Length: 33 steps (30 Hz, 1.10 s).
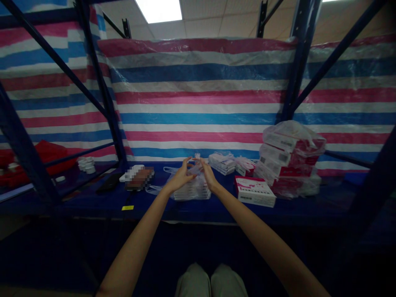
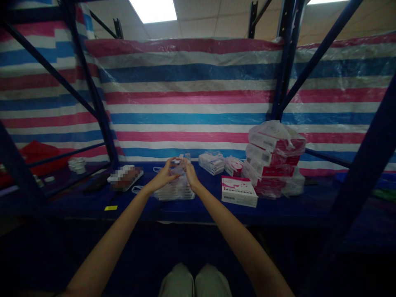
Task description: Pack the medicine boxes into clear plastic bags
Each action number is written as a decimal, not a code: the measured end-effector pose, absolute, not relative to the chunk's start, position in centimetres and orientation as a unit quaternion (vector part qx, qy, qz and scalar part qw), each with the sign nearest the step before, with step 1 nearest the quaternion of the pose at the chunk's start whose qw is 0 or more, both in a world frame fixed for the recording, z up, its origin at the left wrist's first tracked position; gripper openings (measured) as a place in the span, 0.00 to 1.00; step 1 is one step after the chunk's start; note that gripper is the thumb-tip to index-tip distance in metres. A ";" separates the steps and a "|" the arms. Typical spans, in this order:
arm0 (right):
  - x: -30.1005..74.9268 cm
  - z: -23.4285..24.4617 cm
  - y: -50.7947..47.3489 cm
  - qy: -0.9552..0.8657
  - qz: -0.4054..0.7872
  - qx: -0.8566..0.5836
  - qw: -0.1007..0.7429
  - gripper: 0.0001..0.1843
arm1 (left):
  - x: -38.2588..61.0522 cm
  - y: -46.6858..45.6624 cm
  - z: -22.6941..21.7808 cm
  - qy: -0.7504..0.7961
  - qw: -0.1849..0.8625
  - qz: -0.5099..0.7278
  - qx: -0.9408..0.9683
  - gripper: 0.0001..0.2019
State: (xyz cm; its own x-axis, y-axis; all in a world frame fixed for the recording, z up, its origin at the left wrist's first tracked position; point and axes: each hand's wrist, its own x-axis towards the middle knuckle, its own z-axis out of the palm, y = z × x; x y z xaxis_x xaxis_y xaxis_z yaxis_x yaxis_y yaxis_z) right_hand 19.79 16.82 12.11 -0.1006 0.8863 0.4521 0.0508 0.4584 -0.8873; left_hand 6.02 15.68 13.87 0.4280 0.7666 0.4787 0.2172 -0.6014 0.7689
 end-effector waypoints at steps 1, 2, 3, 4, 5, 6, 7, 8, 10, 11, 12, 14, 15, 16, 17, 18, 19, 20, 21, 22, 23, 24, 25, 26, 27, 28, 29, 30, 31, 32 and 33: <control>19.9 12.1 16.8 -0.632 0.373 -0.342 0.587 0.25 | 5.7 15.8 13.8 0.314 0.351 0.407 0.783 0.30; 19.9 12.0 16.8 -0.618 0.376 -0.319 0.613 0.25 | 5.5 15.9 13.8 0.312 0.376 0.394 0.779 0.25; 20.0 11.9 16.7 -0.606 0.384 -0.297 0.630 0.24 | 5.3 16.1 13.7 0.313 0.393 0.392 0.771 0.20; 20.0 11.9 16.6 -0.611 0.401 -0.282 0.622 0.23 | 5.1 16.2 13.8 0.318 0.404 0.397 0.760 0.16; 20.1 11.9 16.5 -0.617 0.420 -0.269 0.609 0.21 | 4.9 16.4 13.8 0.326 0.412 0.402 0.750 0.12; 20.2 11.9 16.4 -0.624 0.435 -0.259 0.596 0.20 | 4.7 16.6 13.9 0.331 0.419 0.406 0.741 0.09; 20.3 12.0 16.2 -0.636 0.442 -0.249 0.581 0.19 | 4.5 16.8 14.0 0.334 0.428 0.407 0.734 0.06; 20.5 12.1 16.0 -0.655 0.439 -0.243 0.565 0.19 | 4.3 16.9 14.0 0.332 0.439 0.406 0.729 0.06; 21.1 12.5 15.6 -0.715 0.393 -0.241 0.525 0.19 | 3.9 17.1 14.1 0.320 0.457 0.403 0.726 0.06; 21.4 12.8 15.4 -0.750 0.350 -0.246 0.504 0.18 | 3.8 17.2 14.2 0.313 0.470 0.401 0.722 0.06; 21.7 13.1 15.1 -0.784 0.293 -0.258 0.482 0.18 | 3.6 17.2 14.2 0.308 0.488 0.397 0.714 0.06; 22.2 13.7 14.6 -0.840 0.149 -0.291 0.434 0.16 | 3.4 17.1 14.2 0.304 0.529 0.381 0.695 0.07; 22.3 14.0 14.4 -0.857 0.069 -0.309 0.406 0.15 | 3.3 17.1 14.2 0.306 0.546 0.373 0.685 0.09; 22.4 14.2 14.2 -0.868 -0.011 -0.325 0.374 0.14 | 3.2 17.1 14.1 0.311 0.557 0.367 0.677 0.12; 22.4 14.4 14.1 -0.875 -0.084 -0.335 0.339 0.13 | 3.2 17.2 14.1 0.317 0.562 0.364 0.672 0.16; 22.3 14.5 13.9 -0.879 -0.147 -0.338 0.302 0.12 | 3.2 17.3 14.0 0.324 0.561 0.366 0.668 0.19; 22.1 14.6 13.9 -0.882 -0.198 -0.336 0.263 0.11 | 3.2 17.5 13.9 0.332 0.555 0.371 0.666 0.21; 21.9 14.6 13.8 -0.885 -0.240 -0.328 0.227 0.11 | 3.2 17.6 13.9 0.340 0.544 0.376 0.668 0.22; 21.7 14.6 13.8 -0.886 -0.272 -0.320 0.196 0.11 | 3.2 17.8 13.8 0.347 0.530 0.380 0.674 0.21; 21.5 14.4 13.8 -0.885 -0.299 -0.313 0.173 0.12 | 3.3 17.9 13.8 0.351 0.517 0.381 0.681 0.19; 21.3 14.3 13.9 -0.881 -0.320 -0.310 0.157 0.13 | 3.3 18.0 13.8 0.354 0.507 0.380 0.688 0.16; 21.2 14.1 13.9 -0.876 -0.335 -0.313 0.150 0.14 | 3.3 18.1 13.8 0.351 0.502 0.374 0.696 0.14; 21.1 13.9 14.0 -0.869 -0.345 -0.322 0.147 0.16 | 3.3 18.1 13.8 0.343 0.503 0.361 0.706 0.12; 21.0 13.7 14.1 -0.863 -0.351 -0.331 0.147 0.18 | 3.3 18.1 13.8 0.333 0.505 0.347 0.717 0.11; 20.9 13.5 14.1 -0.860 -0.355 -0.337 0.146 0.19 | 3.3 18.1 13.8 0.326 0.495 0.333 0.734 0.11; 20.8 13.4 14.2 -0.859 -0.356 -0.338 0.145 0.20 | 3.3 18.2 13.8 0.324 0.475 0.323 0.752 0.11; 20.8 13.3 14.2 -0.860 -0.355 -0.337 0.146 0.20 | 3.3 18.2 13.8 0.330 0.448 0.317 0.768 0.11; 20.8 13.2 14.2 -0.862 -0.352 -0.333 0.149 0.20 | 3.3 18.2 13.8 0.342 0.417 0.318 0.780 0.10; 20.8 13.2 14.2 -0.866 -0.345 -0.328 0.155 0.20 | 3.4 18.3 13.8 0.358 0.388 0.325 0.785 0.09; 20.8 13.2 14.2 -0.869 -0.332 -0.327 0.166 0.20 | 3.4 18.4 13.8 0.375 0.361 0.334 0.786 0.09; 21.0 13.2 14.2 -0.871 -0.313 -0.331 0.184 0.19 | 3.3 18.4 13.7 0.388 0.340 0.344 0.784 0.09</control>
State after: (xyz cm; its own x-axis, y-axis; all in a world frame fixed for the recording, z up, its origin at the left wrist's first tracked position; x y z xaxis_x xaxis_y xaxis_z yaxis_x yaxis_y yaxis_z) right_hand 20.96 14.17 13.23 -0.7132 0.4613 0.5277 0.6917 0.5852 0.4233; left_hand 3.34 18.44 13.74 0.4619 0.8433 0.2747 0.3752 -0.4664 0.8010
